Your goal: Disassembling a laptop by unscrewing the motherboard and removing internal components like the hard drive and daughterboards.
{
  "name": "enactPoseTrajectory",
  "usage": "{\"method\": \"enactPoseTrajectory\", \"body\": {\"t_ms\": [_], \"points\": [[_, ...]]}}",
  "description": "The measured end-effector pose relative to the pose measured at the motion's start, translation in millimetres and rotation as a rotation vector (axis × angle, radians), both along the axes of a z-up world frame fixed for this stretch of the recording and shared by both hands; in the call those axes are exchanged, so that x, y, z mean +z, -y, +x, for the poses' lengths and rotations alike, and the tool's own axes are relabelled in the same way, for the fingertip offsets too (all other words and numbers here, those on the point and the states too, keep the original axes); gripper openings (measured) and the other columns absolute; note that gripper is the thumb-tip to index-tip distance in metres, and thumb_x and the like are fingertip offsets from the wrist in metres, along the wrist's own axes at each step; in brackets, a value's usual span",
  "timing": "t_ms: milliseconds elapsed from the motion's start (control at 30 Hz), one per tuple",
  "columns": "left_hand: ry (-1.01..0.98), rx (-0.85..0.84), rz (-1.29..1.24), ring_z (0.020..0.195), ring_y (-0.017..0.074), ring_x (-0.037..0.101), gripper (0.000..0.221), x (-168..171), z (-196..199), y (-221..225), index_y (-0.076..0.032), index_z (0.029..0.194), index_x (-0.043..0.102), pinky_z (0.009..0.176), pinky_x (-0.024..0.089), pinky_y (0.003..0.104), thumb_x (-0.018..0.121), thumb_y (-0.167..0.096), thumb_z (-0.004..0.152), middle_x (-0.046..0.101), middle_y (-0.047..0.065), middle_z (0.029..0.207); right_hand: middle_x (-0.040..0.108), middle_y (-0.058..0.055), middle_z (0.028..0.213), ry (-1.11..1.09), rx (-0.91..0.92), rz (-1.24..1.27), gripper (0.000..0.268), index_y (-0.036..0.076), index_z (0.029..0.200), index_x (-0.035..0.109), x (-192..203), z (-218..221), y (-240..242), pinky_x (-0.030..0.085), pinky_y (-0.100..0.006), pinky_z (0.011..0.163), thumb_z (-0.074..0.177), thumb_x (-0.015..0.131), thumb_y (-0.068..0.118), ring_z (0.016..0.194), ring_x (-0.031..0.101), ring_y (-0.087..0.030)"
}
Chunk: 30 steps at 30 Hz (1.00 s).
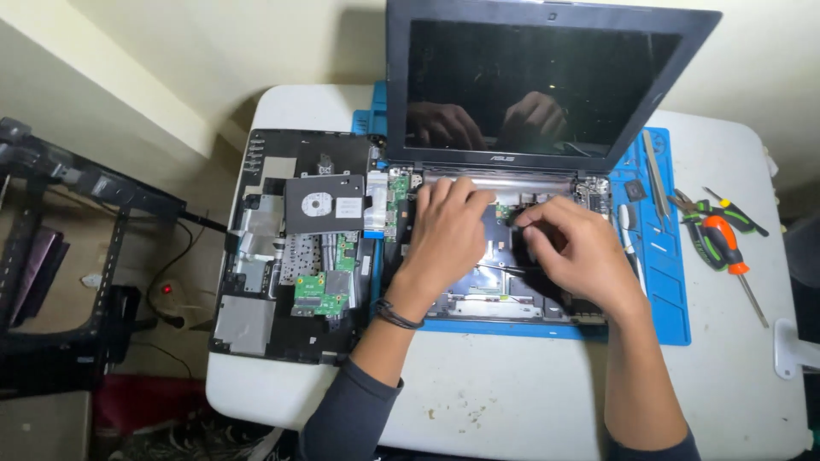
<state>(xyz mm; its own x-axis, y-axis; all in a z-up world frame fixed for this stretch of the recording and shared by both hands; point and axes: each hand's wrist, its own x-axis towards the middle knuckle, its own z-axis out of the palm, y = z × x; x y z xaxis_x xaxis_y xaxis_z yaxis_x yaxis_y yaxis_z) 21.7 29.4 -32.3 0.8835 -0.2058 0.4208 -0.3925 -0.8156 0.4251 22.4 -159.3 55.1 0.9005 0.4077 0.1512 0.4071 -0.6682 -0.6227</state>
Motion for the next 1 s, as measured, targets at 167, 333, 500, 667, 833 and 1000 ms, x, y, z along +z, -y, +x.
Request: {"method": "enactPoseTrajectory", "body": {"t_ms": [167,333,500,667,833,1000], "points": [[-0.144,-0.077,-0.063,0.099,0.0270,0.050,0.040,16.1,-0.7,-10.2,-0.013,0.114,0.071,0.096,0.039,0.044,0.051,-0.001,0.083,0.052,0.003,0.100,0.077,-0.018,0.086,-0.267,0.017,-0.177,0.036,0.008,0.102,0.075,31.8,-11.2,-9.5,0.056,-0.052,0.075,0.071,0.087,0.020,0.079,0.072,-0.043],[-0.179,-0.091,-0.080,0.099,0.0259,0.049,0.041,25.9,-4.5,-12.0,-0.014,0.113,0.074,0.095,0.038,0.042,0.051,0.000,0.082,0.051,0.002,0.098,0.080,-0.020,0.088,-0.418,0.037,-0.278,0.040,0.005,0.105,0.072,32.5,-11.8,-7.1,0.055,-0.054,0.083,0.071,0.089,0.018,0.087,0.074,-0.046],[-0.208,-0.092,-0.111,0.100,0.0269,0.051,0.041,30.7,-3.8,-12.8,-0.012,0.112,0.074,0.095,0.039,0.043,0.048,0.000,0.083,0.053,0.004,0.098,0.077,-0.014,0.081,-0.350,0.092,-0.278,0.014,0.008,0.085,0.074,22.8,-9.1,-0.1,0.056,-0.047,0.075,0.080,0.081,0.018,0.081,0.072,-0.039],[-0.216,-0.081,-0.209,0.097,0.0268,0.053,0.036,33.5,-2.0,-16.9,-0.013,0.110,0.072,0.092,0.041,0.043,0.045,-0.004,0.088,0.055,0.004,0.096,0.078,-0.014,0.084,-0.337,0.077,-0.221,0.009,0.007,0.091,0.075,24.6,-5.2,8.7,0.057,-0.047,0.079,0.087,0.074,0.016,0.085,0.073,-0.040],[-0.196,-0.054,-0.361,0.092,0.0272,0.056,0.036,42.6,-0.4,-21.7,-0.013,0.113,0.071,0.088,0.042,0.041,0.040,-0.009,0.094,0.058,0.006,0.095,0.075,-0.016,0.088,-0.248,0.027,-0.125,0.011,0.006,0.100,0.072,10.6,-2.0,27.7,0.056,-0.052,0.084,0.092,0.070,0.013,0.090,0.072,-0.043],[-0.195,-0.051,-0.387,0.095,0.0253,0.057,0.035,55.3,-4.6,-21.8,-0.014,0.117,0.070,0.090,0.039,0.041,0.039,-0.023,0.104,0.060,0.005,0.096,0.076,-0.015,0.088,-0.245,-0.058,-0.082,0.011,0.006,0.100,0.074,6.0,-1.2,31.8,0.058,-0.047,0.074,0.091,0.072,0.011,0.090,0.074,-0.040]]}}
